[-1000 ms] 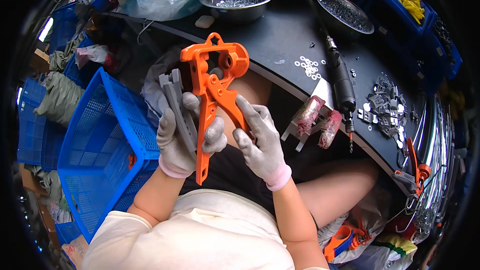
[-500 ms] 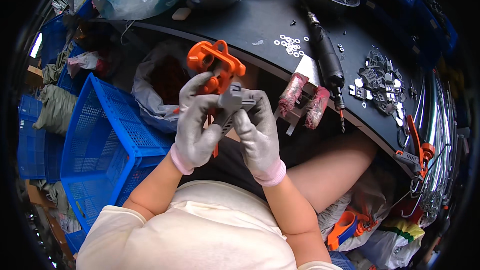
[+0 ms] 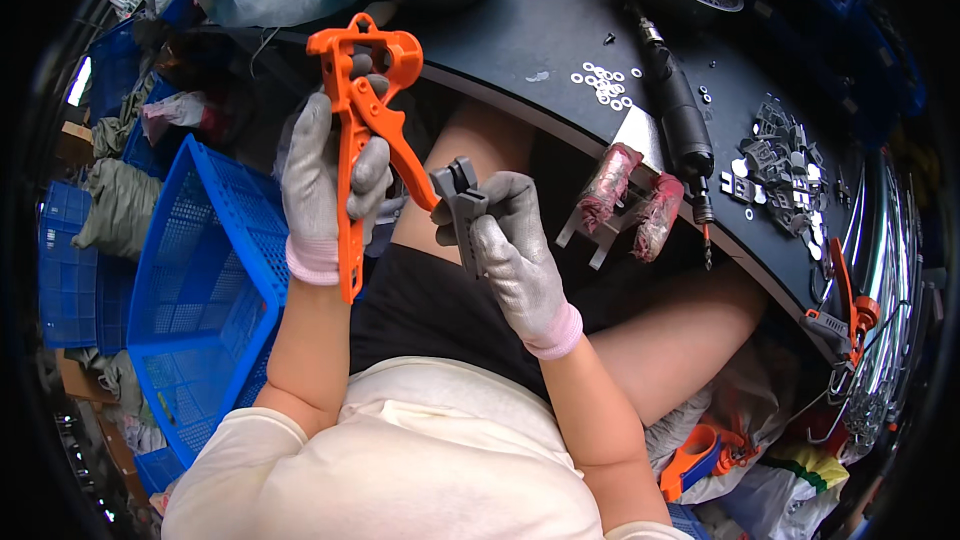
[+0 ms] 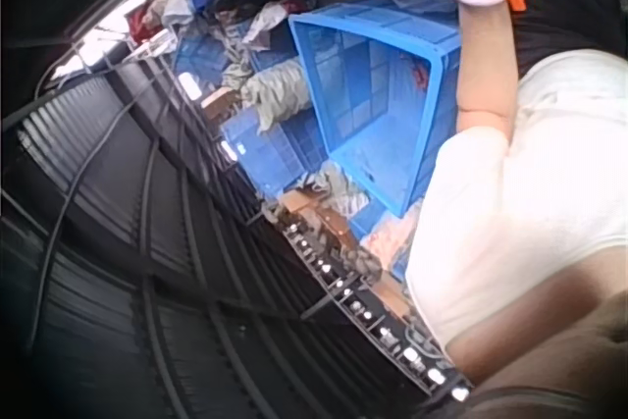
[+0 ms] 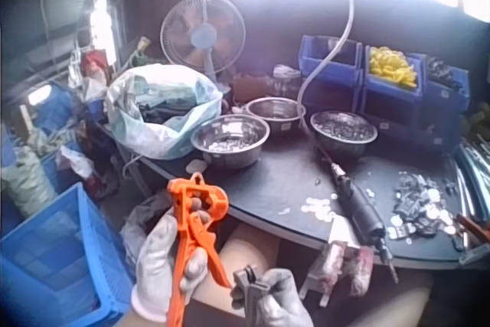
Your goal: The person assembles small gray plastic components, washers, and metal clips onto an orange mechanical base using an electric screwdriver.
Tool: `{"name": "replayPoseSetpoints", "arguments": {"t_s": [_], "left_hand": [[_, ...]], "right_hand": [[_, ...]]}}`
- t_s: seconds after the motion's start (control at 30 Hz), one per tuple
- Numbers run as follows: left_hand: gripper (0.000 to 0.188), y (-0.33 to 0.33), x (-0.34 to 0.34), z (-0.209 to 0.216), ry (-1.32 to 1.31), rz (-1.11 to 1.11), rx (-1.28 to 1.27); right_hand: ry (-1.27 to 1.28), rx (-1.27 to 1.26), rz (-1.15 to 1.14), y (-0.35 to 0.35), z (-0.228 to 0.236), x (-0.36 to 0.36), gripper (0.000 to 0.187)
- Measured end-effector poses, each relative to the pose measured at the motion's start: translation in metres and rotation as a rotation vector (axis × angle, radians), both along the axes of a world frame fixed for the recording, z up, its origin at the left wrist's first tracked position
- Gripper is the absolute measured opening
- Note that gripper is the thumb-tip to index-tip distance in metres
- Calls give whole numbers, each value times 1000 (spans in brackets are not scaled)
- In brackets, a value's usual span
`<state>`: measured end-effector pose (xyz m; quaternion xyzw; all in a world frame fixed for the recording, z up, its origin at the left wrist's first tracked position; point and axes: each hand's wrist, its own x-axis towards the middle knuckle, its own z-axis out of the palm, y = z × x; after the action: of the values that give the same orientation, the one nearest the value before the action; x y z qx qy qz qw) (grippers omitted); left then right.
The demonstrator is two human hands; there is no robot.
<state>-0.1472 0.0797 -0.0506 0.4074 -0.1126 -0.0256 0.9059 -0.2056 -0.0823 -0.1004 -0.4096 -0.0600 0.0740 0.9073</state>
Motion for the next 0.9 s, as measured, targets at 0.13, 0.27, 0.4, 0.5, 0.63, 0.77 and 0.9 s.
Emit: {"name": "replayPoseSetpoints", "arguments": {"t_s": [0.13, 0.27, 0.4, 0.5, 0.63, 0.77, 0.9], "left_hand": [[42, 8, 17, 7, 49, 83, -144], [43, 5, 18, 10, -233, 158, -102], [42, -6, 8, 10, -387, 312, 123], [39, -14, 5, 14, -422, 369, 101], [42, -30, 1, 14, -514, 450, 213], [43, -40, -2, 6, -549, 501, 282], [44, -47, -2, -1, -507, 528, 272]], "right_hand": [[-83, -179, 75, -8, -7, 8, 61], [-1, -249, -50, -4, -10, 5, 45], [-115, -763, -242, 3, -1, 2, 25], [-135, -784, -216, 3, -9, 3, 22], [-411, -960, -354, 7, -15, 2, 24], [-319, -952, -412, 8, -24, 2, 24], [-310, -937, -471, 9, -26, 1, 23]]}}
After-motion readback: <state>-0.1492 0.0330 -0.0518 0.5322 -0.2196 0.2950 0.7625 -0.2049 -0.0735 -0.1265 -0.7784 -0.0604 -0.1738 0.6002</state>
